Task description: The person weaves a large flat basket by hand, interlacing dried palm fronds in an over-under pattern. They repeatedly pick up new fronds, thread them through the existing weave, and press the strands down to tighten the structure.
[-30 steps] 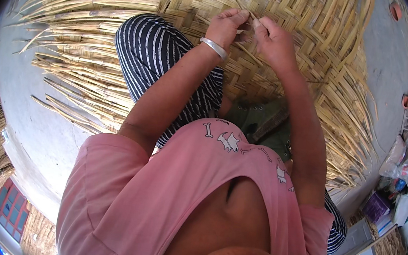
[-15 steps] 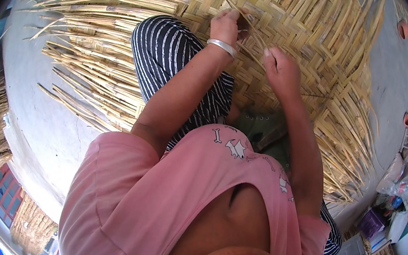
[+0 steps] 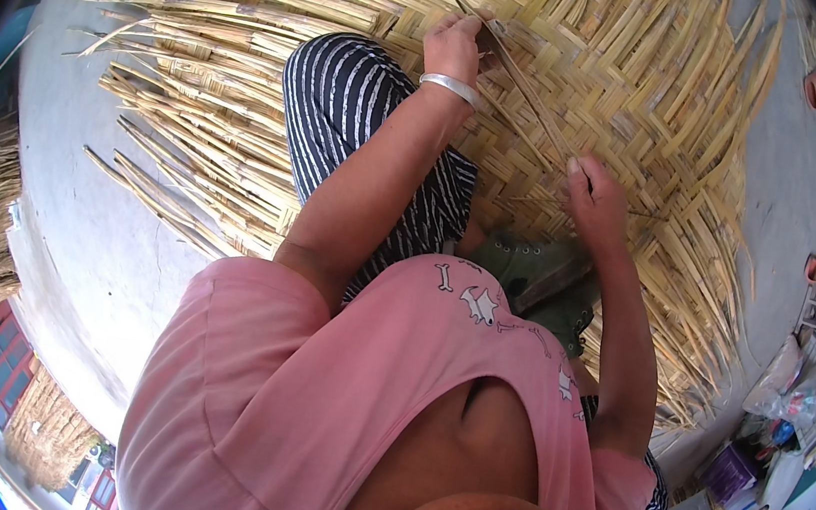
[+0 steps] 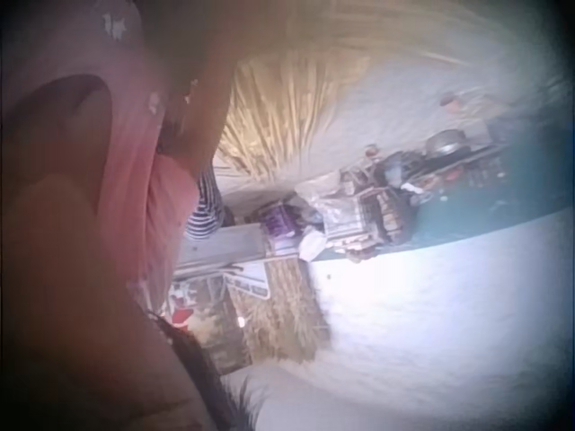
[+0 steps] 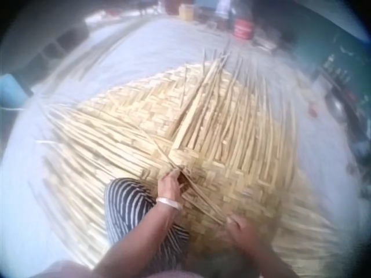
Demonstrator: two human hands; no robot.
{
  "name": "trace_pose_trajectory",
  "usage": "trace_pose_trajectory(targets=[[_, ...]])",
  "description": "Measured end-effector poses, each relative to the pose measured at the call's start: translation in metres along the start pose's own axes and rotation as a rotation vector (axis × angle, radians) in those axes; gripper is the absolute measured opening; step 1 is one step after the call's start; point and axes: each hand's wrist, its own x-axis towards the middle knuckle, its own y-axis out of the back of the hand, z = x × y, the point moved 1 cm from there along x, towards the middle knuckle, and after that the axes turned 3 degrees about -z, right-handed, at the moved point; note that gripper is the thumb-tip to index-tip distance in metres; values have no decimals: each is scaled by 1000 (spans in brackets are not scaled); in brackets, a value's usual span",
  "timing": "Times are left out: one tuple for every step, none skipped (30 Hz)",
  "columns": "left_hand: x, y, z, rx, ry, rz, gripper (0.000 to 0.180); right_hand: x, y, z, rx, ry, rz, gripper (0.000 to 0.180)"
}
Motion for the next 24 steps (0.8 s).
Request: trace_pose_trajectory(targets=[[0, 1, 1, -10, 0, -4, 19, -1, 2, 3, -4, -11, -16, 25], [1, 1, 2, -20, -1, -8, 19, -3, 3, 6, -8, -21, -32, 24], [2, 1, 3, -36, -3, 8, 19, -4, 4, 10, -37, 18, -20, 24], [3, 1, 5, -51, -7, 24, 20, -5, 4, 14, -66, 59, -7, 24], [3, 1, 7, -66, -11, 40, 20, -7, 6, 17, -95, 101, 5, 24], [3, 2, 9, -63, -24, 37, 20, -9, 8, 18, -73, 83, -13, 24], [3, 3, 12, -59, -35, 35, 21, -13, 11, 20, -51, 64, -32, 24], [3, 3, 14, -56, -47, 33, 21, -15, 14, 21, -30, 46, -50, 23], [3, 3, 15, -55, -51, 32, 22, -17, 16, 25, -39, 42, -48, 23], [1, 1, 16, -54, -55, 29, 22, -19, 17, 32, -50, 38, -44, 23], [1, 1, 17, -54, -59, 26, 23, -22, 20, 38, -60, 33, -39, 22], [3, 2, 18, -56, -71, 28, 23, -25, 25, 45, -57, 0, -69, 22], [6, 4, 20, -59, -84, 33, 24, -27, 31, 48, -54, -32, -103, 22], [8, 5, 22, -62, -97, 38, 24, -29, 34, 49, -52, -64, -136, 21], [7, 5, 23, -56, -91, 28, 25, -34, 37, 49, 15, -138, -145, 21], [3, 4, 24, -48, -86, 16, 25, -38, 41, 40, 84, -212, -150, 22], [2, 2, 25, -40, -82, 3, 25, -40, 43, 36, 153, -286, -156, 22], [3, 2, 25, -58, -88, 0, 26, -40, 44, 37, 142, -263, -155, 22], [4, 3, 25, -76, -93, -3, 26, -40, 47, 40, 131, -241, -155, 22], [4, 3, 26, -93, -99, -5, 26, -40, 49, 42, 120, -220, -154, 22], [4, 4, 27, -86, -103, -13, 26, -41, 51, 42, 88, -202, -148, 22], [1, 3, 30, -79, -107, -22, 26, -41, 53, 43, 55, -184, -141, 22], [-2, 2, 32, -73, -110, -30, 25, -41, 54, 42, 23, -167, -135, 23], [-2, 2, 33, -70, -116, -28, 25, -41, 56, 42, 23, -173, -136, 24]])
